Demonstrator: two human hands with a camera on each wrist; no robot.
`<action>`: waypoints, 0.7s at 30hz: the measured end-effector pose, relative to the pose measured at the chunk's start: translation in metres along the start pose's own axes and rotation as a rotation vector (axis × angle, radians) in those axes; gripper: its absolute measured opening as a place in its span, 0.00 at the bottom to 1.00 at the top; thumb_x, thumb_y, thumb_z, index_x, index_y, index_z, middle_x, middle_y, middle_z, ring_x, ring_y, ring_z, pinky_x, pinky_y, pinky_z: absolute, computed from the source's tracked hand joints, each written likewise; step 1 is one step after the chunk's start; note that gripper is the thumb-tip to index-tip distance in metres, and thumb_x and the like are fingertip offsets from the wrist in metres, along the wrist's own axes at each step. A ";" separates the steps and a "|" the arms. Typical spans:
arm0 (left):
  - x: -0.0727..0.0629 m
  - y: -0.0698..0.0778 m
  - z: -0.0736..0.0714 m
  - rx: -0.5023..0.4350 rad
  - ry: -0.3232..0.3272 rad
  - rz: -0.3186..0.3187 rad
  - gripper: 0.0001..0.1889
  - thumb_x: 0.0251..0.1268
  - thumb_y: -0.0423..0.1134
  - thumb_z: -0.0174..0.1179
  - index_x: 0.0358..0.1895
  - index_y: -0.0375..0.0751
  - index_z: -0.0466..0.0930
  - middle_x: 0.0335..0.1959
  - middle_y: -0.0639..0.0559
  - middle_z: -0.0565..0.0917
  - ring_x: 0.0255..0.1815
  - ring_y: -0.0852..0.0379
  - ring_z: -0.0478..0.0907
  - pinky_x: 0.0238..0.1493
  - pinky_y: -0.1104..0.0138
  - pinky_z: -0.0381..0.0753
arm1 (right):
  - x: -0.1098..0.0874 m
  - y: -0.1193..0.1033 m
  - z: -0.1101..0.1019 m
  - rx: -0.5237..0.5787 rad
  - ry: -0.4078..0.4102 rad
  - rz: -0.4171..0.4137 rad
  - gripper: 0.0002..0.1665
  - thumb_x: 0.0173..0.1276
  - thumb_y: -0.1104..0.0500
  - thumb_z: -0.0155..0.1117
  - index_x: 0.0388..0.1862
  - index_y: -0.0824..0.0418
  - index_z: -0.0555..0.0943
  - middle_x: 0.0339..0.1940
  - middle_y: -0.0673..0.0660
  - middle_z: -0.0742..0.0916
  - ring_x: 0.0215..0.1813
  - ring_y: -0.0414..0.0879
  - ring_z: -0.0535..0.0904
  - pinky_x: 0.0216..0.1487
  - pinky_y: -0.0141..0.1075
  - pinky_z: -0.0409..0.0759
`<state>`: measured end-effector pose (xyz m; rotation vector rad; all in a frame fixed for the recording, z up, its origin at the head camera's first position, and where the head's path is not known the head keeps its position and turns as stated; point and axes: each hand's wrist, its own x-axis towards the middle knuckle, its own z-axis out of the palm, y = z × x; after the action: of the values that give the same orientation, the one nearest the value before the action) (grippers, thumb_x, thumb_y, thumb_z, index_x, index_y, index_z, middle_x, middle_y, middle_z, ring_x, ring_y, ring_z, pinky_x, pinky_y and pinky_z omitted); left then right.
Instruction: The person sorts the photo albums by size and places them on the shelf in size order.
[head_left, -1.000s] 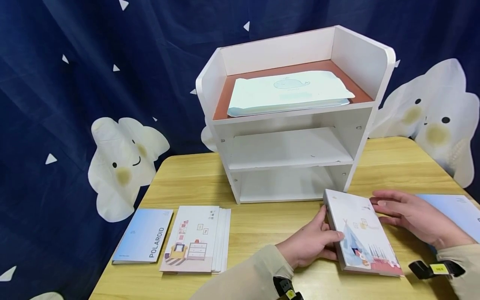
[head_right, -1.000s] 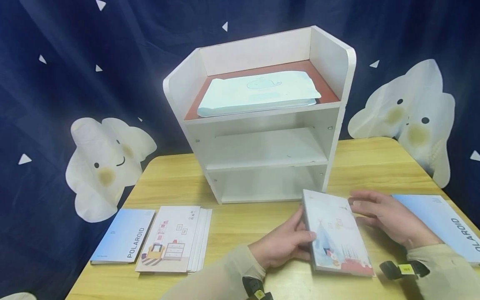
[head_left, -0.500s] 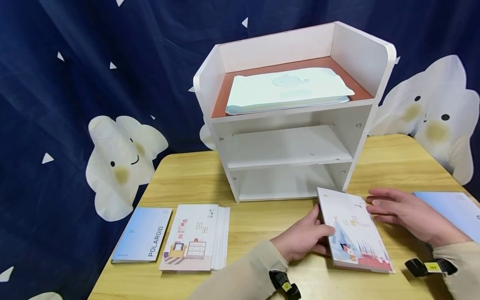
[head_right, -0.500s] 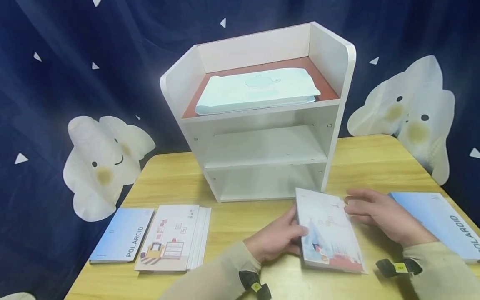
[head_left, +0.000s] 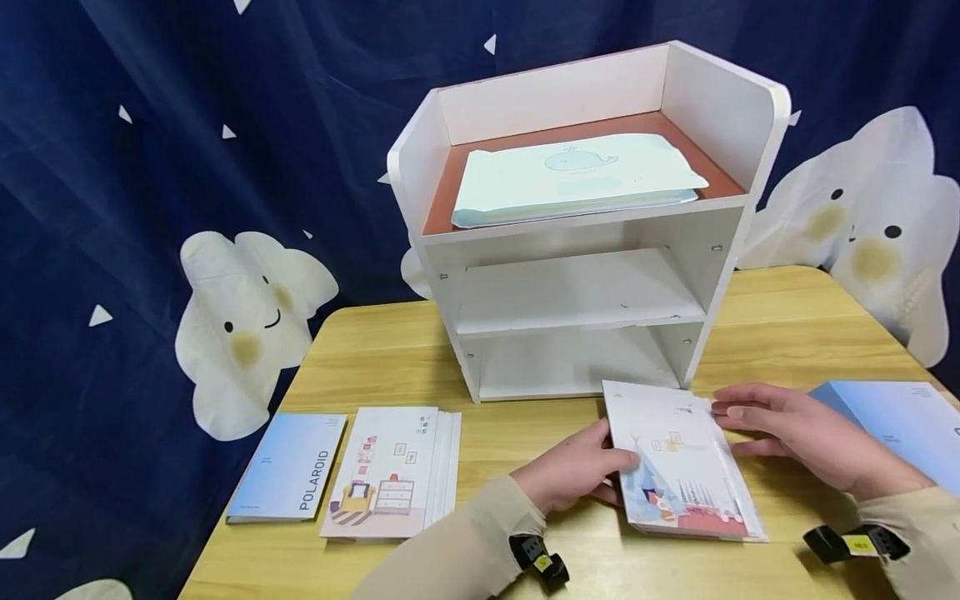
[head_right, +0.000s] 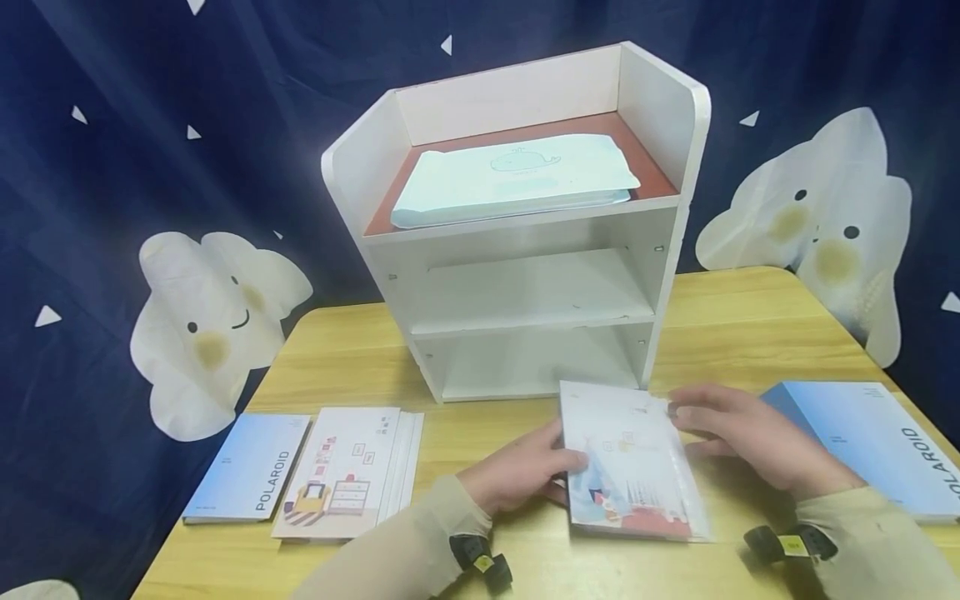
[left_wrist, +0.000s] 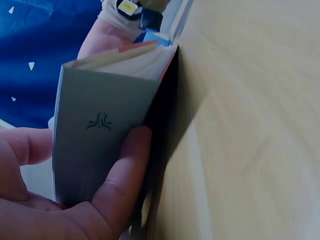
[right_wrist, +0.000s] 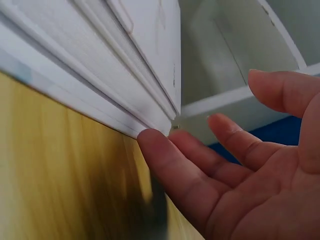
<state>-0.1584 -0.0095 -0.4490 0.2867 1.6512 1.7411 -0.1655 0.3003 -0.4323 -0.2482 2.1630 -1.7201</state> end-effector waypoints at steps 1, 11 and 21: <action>-0.002 -0.001 -0.004 0.003 0.002 -0.004 0.18 0.76 0.32 0.54 0.65 0.48 0.71 0.43 0.47 0.86 0.41 0.48 0.87 0.38 0.56 0.88 | 0.000 -0.001 0.002 0.020 -0.019 -0.003 0.33 0.82 0.58 0.52 0.72 0.82 0.59 0.67 0.72 0.75 0.58 0.36 0.81 0.53 0.45 0.84; -0.027 -0.003 -0.042 -0.049 -0.031 0.013 0.21 0.76 0.35 0.53 0.68 0.45 0.66 0.48 0.42 0.86 0.45 0.43 0.86 0.41 0.52 0.87 | 0.014 -0.013 0.038 0.123 -0.138 0.027 0.33 0.81 0.57 0.54 0.73 0.79 0.61 0.70 0.75 0.71 0.62 0.41 0.80 0.56 0.46 0.83; -0.055 0.001 -0.076 -0.005 0.029 0.088 0.25 0.75 0.33 0.52 0.73 0.43 0.61 0.51 0.39 0.84 0.47 0.44 0.86 0.46 0.54 0.86 | 0.029 -0.015 0.074 0.243 -0.209 0.000 0.32 0.81 0.59 0.53 0.73 0.78 0.59 0.72 0.74 0.68 0.70 0.57 0.72 0.60 0.49 0.80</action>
<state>-0.1651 -0.1030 -0.4438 0.3374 1.6770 1.8223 -0.1652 0.2198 -0.4364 -0.3458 1.7887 -1.8459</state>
